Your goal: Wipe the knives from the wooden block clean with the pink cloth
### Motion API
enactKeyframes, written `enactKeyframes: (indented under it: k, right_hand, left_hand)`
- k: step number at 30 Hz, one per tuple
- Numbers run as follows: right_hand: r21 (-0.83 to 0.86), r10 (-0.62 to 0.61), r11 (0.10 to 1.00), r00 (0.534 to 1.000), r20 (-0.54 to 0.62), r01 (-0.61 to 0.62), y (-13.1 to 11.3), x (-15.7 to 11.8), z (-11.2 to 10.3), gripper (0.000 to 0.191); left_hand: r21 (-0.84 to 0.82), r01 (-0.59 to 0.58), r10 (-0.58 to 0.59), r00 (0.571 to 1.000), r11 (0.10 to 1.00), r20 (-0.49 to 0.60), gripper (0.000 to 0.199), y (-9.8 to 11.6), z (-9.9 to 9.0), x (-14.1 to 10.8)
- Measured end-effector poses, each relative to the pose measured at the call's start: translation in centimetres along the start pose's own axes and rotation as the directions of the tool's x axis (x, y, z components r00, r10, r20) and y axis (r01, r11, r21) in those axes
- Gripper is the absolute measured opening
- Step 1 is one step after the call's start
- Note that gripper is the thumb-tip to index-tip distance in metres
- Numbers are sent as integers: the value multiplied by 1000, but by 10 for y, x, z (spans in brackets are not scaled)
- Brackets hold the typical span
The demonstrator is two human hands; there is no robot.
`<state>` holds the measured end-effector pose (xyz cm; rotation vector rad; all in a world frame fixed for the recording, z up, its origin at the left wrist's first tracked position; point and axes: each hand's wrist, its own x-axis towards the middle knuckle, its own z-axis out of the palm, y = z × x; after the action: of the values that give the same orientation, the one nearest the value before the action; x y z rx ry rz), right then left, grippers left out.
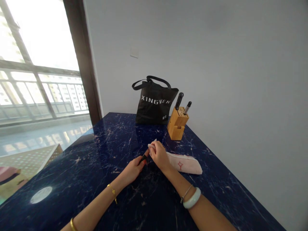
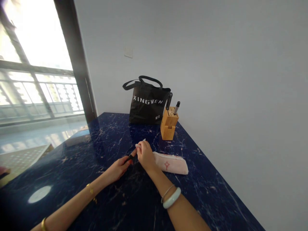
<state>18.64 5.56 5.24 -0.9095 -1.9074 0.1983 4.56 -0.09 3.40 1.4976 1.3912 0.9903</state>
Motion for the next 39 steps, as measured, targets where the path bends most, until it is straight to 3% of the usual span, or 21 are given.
enactKeyframes:
  k: [3,6,12,18,22,25,29,39]
  right_hand:
    - [-3,88,996,989,-116,-89,18,8,-4,10]
    - [35,168,986,968,-189,-164,29,12,-9,13]
    - [96,224,974,935,-274,-206,22,7,-16,16]
    - [117,-3,993,998,-67,11,-9,-1,-11,11]
    - [95,-139,987,984,111,129,-22,-7,0,14]
    - [61,-136,990,976,169,128,-22,-7,4,15]
    - [20,-57,998,990,128,55,-19,-4,5,13]
    - [50,-84,996,979,184,76,-21,-10,-1,11]
  left_hand:
    - [0,2,-2,999,1000,49,39,-2,1,-1]
    - [-105,43,-36,997,994,68,47,-1,1,-1]
    - [-250,-41,32,999,967,-39,37,3,-1,0]
    - [-216,-44,30,997,975,-68,32,-1,2,1]
    - [-135,-32,25,998,990,-53,31,0,4,-3]
    - [-48,-50,47,997,998,-67,26,2,3,-6]
    - [48,-73,77,994,996,-75,25,2,2,-7]
    - [75,-85,94,987,994,-128,23,-1,2,-5]
